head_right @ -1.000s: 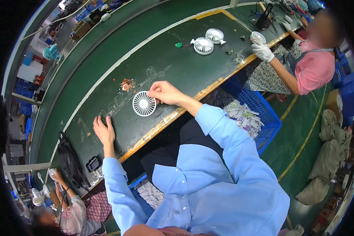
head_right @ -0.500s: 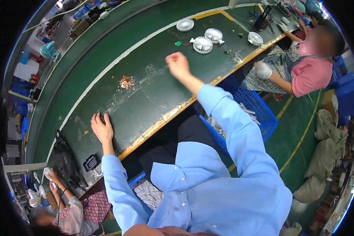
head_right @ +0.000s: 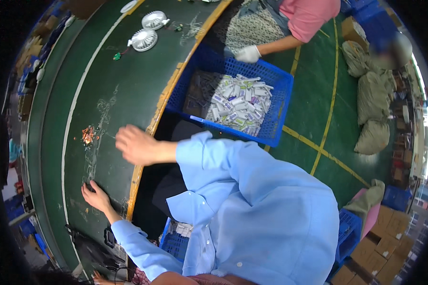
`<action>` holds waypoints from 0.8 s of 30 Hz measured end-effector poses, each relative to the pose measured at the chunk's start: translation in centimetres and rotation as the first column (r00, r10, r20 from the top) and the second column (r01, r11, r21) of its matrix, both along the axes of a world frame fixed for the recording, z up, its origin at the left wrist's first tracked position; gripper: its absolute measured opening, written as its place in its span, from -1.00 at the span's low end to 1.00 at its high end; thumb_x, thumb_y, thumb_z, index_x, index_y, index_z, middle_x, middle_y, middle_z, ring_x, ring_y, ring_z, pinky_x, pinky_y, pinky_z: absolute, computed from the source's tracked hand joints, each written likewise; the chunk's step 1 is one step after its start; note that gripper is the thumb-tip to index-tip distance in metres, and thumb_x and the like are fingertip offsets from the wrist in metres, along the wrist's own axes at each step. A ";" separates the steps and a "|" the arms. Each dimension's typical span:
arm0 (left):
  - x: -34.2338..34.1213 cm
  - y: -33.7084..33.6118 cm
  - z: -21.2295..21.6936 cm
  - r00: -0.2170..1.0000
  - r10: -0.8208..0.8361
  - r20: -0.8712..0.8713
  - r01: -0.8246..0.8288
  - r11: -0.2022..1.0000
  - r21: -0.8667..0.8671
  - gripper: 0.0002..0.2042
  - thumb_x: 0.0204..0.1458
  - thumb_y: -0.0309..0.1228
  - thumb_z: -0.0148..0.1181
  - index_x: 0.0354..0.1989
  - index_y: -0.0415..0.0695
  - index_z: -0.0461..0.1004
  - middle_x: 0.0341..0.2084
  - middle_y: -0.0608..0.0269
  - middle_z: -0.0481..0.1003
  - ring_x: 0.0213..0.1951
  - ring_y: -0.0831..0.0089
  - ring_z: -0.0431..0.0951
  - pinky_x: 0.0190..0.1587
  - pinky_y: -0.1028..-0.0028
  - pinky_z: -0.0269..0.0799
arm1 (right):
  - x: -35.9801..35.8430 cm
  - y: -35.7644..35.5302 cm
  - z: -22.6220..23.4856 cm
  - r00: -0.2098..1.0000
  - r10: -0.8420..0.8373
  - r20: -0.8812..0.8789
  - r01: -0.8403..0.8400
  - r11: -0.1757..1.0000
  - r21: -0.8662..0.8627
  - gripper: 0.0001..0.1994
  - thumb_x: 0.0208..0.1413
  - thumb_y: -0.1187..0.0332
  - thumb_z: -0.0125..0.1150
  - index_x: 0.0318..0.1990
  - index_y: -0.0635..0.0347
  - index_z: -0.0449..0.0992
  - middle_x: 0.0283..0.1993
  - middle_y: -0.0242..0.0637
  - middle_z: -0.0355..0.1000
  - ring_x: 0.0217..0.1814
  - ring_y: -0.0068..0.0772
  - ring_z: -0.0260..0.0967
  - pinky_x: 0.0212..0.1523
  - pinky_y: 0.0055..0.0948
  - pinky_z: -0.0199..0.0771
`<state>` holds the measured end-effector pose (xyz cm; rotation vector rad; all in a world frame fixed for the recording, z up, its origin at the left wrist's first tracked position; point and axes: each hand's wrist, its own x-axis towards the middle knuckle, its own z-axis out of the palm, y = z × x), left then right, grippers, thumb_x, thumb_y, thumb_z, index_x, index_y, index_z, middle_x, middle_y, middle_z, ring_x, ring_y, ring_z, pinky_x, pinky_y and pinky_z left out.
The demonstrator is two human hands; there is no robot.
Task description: Assembling small handheld electric fans by connecting housing components and internal wiring on a production line.
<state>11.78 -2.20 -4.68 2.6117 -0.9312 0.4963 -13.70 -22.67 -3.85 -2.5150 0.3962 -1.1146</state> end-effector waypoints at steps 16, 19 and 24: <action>-1.1 -0.3 0.5 1.000 0.023 -0.007 -0.023 1.000 -0.015 -0.51 0.22 -0.09 0.07 0.15 -0.23 0.42 0.21 -0.02 0.34 0.25 0.05 0.29 0.29 0.16 0.16 | -4.6 -3.2 0.6 0.999 0.047 -0.018 -0.043 0.977 0.209 -0.70 0.06 0.31 0.23 -0.08 0.24 0.45 0.04 -0.13 0.37 0.20 -0.02 0.27 0.22 -0.08 0.28; -1.1 -0.5 0.7 0.999 0.034 -0.013 -0.035 0.998 -0.047 -0.52 0.20 -0.11 0.08 0.14 -0.23 0.43 0.21 -0.02 0.34 0.26 0.05 0.28 0.30 0.15 0.14 | -3.6 -6.3 0.9 0.999 0.002 -0.052 0.005 0.992 0.126 -0.70 0.07 0.30 0.22 -0.08 0.25 0.45 0.04 -0.14 0.37 0.21 -0.03 0.27 0.22 -0.08 0.28; -0.9 -0.2 0.7 0.999 0.045 -0.017 -0.046 0.998 -0.039 -0.53 0.18 -0.12 0.12 0.13 -0.20 0.44 0.19 0.02 0.36 0.24 0.08 0.30 0.30 0.17 0.14 | -0.6 -10.3 0.3 0.995 -0.022 -0.095 0.029 0.997 0.071 -0.70 0.06 0.31 0.23 -0.08 0.26 0.46 0.01 -0.14 0.37 0.20 -0.07 0.25 0.21 -0.14 0.26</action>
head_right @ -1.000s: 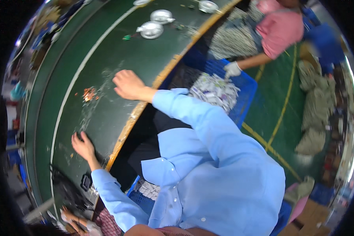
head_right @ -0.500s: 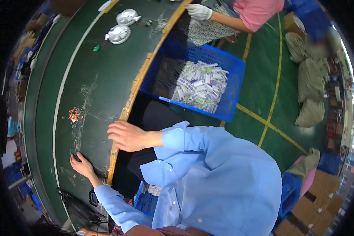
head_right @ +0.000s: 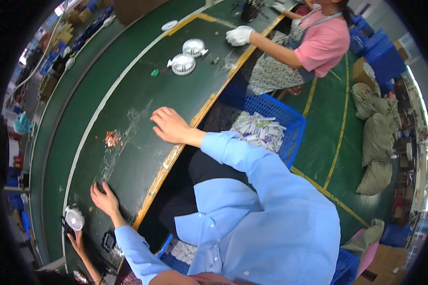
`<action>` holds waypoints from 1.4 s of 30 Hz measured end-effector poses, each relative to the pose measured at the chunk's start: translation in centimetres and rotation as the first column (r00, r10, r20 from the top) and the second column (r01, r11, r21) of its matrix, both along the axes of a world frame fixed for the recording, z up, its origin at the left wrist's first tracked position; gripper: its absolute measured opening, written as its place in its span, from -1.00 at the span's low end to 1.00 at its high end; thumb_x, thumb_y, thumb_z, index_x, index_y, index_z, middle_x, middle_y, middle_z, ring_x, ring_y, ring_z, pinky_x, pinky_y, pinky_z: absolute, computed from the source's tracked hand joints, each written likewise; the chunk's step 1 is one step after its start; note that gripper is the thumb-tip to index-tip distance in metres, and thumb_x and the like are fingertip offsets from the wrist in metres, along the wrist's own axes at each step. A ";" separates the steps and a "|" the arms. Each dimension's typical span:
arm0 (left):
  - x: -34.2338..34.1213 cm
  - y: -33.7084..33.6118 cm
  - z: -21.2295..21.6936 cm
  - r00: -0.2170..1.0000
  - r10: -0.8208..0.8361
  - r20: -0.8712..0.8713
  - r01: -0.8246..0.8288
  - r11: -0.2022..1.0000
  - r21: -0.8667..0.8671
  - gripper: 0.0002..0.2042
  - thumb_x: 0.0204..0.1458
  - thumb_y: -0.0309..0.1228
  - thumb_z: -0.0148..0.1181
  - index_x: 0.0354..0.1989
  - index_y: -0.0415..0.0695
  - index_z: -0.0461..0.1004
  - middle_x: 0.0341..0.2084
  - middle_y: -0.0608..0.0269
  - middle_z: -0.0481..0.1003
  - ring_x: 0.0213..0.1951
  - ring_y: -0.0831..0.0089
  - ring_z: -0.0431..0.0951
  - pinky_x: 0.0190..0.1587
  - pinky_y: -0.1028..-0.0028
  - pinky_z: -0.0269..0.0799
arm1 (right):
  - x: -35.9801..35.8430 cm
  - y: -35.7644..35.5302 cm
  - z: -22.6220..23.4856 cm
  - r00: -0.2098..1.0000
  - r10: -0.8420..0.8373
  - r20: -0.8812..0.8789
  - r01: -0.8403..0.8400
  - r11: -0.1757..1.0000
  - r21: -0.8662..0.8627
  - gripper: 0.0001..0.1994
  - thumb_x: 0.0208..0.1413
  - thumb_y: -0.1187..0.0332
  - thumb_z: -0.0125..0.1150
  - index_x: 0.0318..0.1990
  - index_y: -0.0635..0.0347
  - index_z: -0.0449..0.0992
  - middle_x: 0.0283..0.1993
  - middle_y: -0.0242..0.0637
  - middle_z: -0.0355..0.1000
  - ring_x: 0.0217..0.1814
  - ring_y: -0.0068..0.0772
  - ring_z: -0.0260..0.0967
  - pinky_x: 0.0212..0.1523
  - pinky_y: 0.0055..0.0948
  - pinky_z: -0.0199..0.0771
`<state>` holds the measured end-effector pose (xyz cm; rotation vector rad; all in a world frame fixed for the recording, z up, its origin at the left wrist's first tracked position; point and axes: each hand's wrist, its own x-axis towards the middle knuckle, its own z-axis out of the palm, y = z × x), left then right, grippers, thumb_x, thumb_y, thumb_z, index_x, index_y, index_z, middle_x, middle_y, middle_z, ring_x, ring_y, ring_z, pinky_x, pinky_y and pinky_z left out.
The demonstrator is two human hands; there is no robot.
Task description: Assembling small handheld electric fans by connecting housing components and internal wiring on a production line.
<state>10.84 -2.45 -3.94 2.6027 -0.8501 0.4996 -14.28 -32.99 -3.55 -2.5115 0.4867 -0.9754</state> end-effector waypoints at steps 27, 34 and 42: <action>8.1 0.1 2.0 0.987 0.158 0.031 -0.161 0.976 0.145 -0.18 0.04 0.18 0.20 0.38 -0.07 0.17 0.27 -0.06 0.24 0.29 -0.02 0.25 0.27 0.05 0.21 | 2.6 -1.7 -0.3 0.987 -0.114 -0.112 0.109 0.993 -0.053 -0.57 0.14 0.19 0.16 0.05 0.34 0.41 0.17 -0.03 0.30 0.32 0.01 0.17 0.33 -0.13 0.17; 6.2 -3.9 4.7 0.966 0.236 -0.104 -0.217 0.962 0.165 -0.18 -0.04 0.21 0.26 0.21 -0.22 0.28 0.15 -0.09 0.36 0.16 -0.05 0.38 0.15 0.06 0.31 | 2.6 -2.2 -0.7 0.989 -0.115 -0.091 0.109 0.992 -0.065 -0.59 0.12 0.20 0.17 -0.01 0.36 0.41 0.14 0.01 0.30 0.30 0.04 0.17 0.33 -0.09 0.15; 9.1 -5.7 1.2 0.993 0.007 -0.117 -0.017 0.996 -0.083 -0.16 -0.04 0.08 0.35 0.29 -0.26 0.21 0.21 -0.18 0.26 0.24 -0.07 0.29 0.22 0.10 0.29 | 2.3 -2.4 -0.2 0.988 -0.121 -0.096 0.113 0.990 -0.081 -0.59 0.12 0.20 0.16 0.00 0.35 0.40 0.14 0.02 0.30 0.29 0.04 0.17 0.33 -0.08 0.15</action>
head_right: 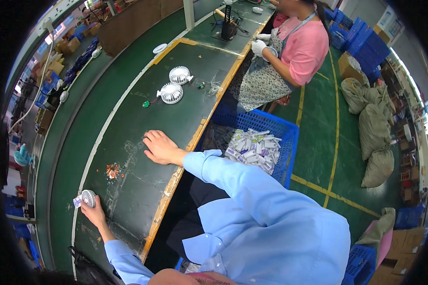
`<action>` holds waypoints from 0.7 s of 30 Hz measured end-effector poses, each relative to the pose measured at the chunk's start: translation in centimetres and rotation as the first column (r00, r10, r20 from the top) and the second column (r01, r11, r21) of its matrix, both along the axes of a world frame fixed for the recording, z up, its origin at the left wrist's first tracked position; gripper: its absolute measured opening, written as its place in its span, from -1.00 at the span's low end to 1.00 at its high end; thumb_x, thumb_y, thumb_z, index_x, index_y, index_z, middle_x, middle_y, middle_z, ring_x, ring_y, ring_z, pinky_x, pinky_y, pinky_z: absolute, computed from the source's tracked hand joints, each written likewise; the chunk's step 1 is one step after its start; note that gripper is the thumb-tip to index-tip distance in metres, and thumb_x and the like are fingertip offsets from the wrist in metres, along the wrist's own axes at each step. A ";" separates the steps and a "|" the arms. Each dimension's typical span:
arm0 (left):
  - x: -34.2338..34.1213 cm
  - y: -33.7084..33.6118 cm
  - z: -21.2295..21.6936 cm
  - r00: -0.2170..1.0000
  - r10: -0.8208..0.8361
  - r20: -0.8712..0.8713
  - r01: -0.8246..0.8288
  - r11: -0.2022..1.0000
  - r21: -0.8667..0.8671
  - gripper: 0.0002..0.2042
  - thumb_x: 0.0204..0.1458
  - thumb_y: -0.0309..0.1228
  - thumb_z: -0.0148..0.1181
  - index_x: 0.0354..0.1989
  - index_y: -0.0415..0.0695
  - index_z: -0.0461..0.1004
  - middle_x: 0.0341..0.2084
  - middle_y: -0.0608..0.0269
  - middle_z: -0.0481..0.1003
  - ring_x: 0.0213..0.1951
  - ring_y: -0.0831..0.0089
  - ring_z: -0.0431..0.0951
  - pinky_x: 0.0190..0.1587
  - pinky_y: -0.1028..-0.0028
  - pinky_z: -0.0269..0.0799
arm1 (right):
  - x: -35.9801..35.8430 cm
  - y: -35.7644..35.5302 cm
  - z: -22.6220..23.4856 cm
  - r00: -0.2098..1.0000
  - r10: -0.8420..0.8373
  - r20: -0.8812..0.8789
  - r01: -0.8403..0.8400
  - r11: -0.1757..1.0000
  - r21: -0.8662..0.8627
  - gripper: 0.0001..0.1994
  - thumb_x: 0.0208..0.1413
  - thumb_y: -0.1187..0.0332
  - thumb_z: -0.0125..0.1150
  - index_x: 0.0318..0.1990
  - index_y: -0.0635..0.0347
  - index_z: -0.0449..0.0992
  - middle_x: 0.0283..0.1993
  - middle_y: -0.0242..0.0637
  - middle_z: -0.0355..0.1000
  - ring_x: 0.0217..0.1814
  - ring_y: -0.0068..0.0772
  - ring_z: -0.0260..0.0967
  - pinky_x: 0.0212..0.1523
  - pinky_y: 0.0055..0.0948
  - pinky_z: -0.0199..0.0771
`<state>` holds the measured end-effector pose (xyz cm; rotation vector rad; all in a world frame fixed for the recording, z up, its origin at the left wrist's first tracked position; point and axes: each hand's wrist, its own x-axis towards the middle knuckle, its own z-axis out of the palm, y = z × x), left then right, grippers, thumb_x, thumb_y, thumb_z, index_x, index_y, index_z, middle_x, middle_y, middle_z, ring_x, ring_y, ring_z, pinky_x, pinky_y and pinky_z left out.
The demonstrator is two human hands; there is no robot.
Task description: Assembling small handheld electric fans by connecting housing components and internal wiring on a production line.
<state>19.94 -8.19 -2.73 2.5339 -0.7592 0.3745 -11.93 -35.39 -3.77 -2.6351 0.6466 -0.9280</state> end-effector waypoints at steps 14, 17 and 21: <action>-10.2 -0.4 14.2 0.959 -0.282 -0.025 0.187 0.695 -0.694 -0.41 -0.07 -0.26 0.47 0.13 -0.26 0.43 -0.04 0.09 0.51 -0.01 0.35 0.52 0.08 0.39 0.41 | 0.4 -0.2 0.6 1.000 0.019 -0.003 -0.019 1.000 -0.006 -0.63 0.09 0.21 0.21 -0.03 0.27 0.45 0.08 -0.05 0.37 0.19 0.03 0.28 0.23 -0.10 0.26; -14.0 0.3 16.4 0.890 -0.451 -0.060 0.263 0.618 -0.741 -0.39 -0.06 -0.23 0.44 0.13 -0.29 0.41 -0.05 0.07 0.51 -0.05 0.37 0.54 0.03 0.43 0.43 | 0.3 -0.2 0.5 0.997 0.058 0.052 -0.060 0.998 0.037 -0.63 0.17 0.21 0.16 0.05 0.24 0.43 0.12 -0.11 0.38 0.24 -0.01 0.26 0.25 -0.15 0.24; -18.8 0.4 17.7 0.763 -0.632 -0.137 0.289 0.522 -0.802 -0.33 -0.11 -0.15 0.40 0.14 -0.32 0.38 -0.04 0.07 0.49 -0.02 0.36 0.52 0.06 0.41 0.42 | -0.5 1.9 2.0 0.856 0.030 0.517 -0.179 0.954 0.241 -0.65 0.25 0.19 -0.01 -0.02 0.28 0.50 0.07 -0.09 0.45 0.17 -0.11 0.34 0.20 -0.25 0.28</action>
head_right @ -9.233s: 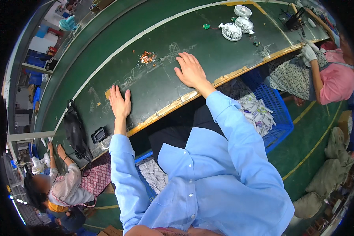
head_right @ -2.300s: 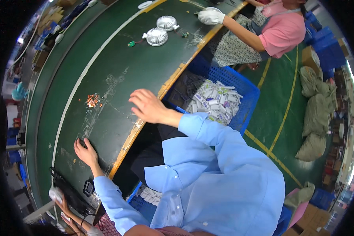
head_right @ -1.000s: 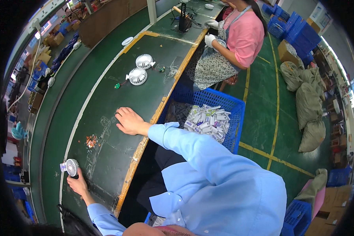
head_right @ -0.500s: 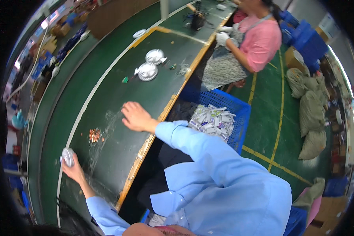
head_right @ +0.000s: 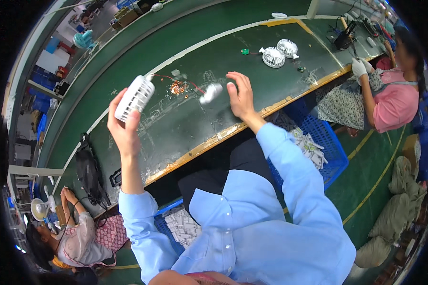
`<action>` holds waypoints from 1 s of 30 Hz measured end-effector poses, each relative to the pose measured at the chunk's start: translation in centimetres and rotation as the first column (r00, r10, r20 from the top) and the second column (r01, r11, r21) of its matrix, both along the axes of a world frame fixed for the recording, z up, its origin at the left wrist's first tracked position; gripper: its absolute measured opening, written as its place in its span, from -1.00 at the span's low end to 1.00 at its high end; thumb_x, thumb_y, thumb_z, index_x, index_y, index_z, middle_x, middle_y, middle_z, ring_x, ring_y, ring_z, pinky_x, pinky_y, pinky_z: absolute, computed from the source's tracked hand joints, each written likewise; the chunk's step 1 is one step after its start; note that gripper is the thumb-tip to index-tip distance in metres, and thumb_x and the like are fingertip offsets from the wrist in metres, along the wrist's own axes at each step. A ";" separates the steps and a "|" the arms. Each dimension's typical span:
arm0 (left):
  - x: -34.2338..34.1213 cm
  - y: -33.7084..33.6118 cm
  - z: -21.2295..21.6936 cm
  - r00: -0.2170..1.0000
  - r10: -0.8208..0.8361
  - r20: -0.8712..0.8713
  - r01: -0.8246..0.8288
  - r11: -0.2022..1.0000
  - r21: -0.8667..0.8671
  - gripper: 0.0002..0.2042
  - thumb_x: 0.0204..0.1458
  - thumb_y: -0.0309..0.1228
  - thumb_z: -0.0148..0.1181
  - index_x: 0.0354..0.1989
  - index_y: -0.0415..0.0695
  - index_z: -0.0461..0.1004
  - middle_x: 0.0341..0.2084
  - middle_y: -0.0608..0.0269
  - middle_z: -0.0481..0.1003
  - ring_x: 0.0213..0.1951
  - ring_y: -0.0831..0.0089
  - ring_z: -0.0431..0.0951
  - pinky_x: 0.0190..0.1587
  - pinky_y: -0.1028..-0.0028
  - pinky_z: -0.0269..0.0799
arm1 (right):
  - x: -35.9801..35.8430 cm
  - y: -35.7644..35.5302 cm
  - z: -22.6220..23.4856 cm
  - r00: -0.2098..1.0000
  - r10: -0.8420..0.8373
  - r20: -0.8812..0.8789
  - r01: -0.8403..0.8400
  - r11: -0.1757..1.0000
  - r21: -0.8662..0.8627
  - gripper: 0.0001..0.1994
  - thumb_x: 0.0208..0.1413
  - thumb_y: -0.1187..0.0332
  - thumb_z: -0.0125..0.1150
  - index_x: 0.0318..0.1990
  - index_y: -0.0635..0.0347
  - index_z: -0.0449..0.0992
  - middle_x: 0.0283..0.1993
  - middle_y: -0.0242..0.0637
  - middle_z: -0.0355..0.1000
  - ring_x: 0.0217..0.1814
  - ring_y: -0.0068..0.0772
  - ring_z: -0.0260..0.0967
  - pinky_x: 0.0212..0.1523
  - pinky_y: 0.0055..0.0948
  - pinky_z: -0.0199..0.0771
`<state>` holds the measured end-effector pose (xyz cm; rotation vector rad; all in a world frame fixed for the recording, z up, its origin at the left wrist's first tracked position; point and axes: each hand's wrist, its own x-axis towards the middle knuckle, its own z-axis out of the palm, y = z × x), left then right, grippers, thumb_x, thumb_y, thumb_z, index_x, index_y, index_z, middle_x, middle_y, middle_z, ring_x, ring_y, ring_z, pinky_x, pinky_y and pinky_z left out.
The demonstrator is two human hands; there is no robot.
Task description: Assembling small handheld electric fans by connecting housing components and internal wiring on a production line.
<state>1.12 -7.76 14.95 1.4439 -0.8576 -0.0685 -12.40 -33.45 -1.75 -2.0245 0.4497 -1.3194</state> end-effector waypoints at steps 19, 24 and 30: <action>-4.1 2.9 -9.6 0.940 -0.164 -0.300 0.234 0.948 0.213 -0.38 0.05 -0.03 0.20 0.12 -0.32 0.40 -0.07 0.09 0.50 0.00 0.37 0.49 0.11 0.40 0.35 | -8.9 8.5 6.9 0.551 0.712 0.435 -0.667 0.063 0.742 -0.76 0.29 0.31 -0.05 -0.29 0.27 0.49 -0.33 -0.27 0.51 -0.27 -0.52 0.46 -0.15 -0.52 0.41; -9.9 0.7 -7.3 0.964 -0.191 0.183 0.135 0.951 0.276 -0.36 -0.20 -0.43 0.34 0.18 -0.25 0.36 0.15 -0.04 0.41 0.23 -0.01 0.37 0.30 0.15 0.21 | -9.8 9.2 10.2 0.531 0.795 0.294 -0.613 0.120 0.781 -0.74 0.27 0.30 -0.01 -0.39 0.26 0.49 -0.48 -0.39 0.45 -0.44 -0.63 0.40 -0.38 -0.61 0.35; -12.9 -1.2 -6.1 0.915 -0.278 0.291 0.259 0.961 0.101 -0.54 -0.17 -0.66 0.27 0.02 -0.29 0.44 -0.06 -0.06 0.54 -0.01 0.13 0.57 0.07 0.27 0.47 | -10.4 9.3 12.4 0.513 0.853 0.098 -0.551 0.239 0.800 -0.77 0.12 0.40 0.02 -0.55 0.25 0.46 -0.58 -0.45 0.37 -0.59 -0.71 0.22 -0.57 -0.60 0.19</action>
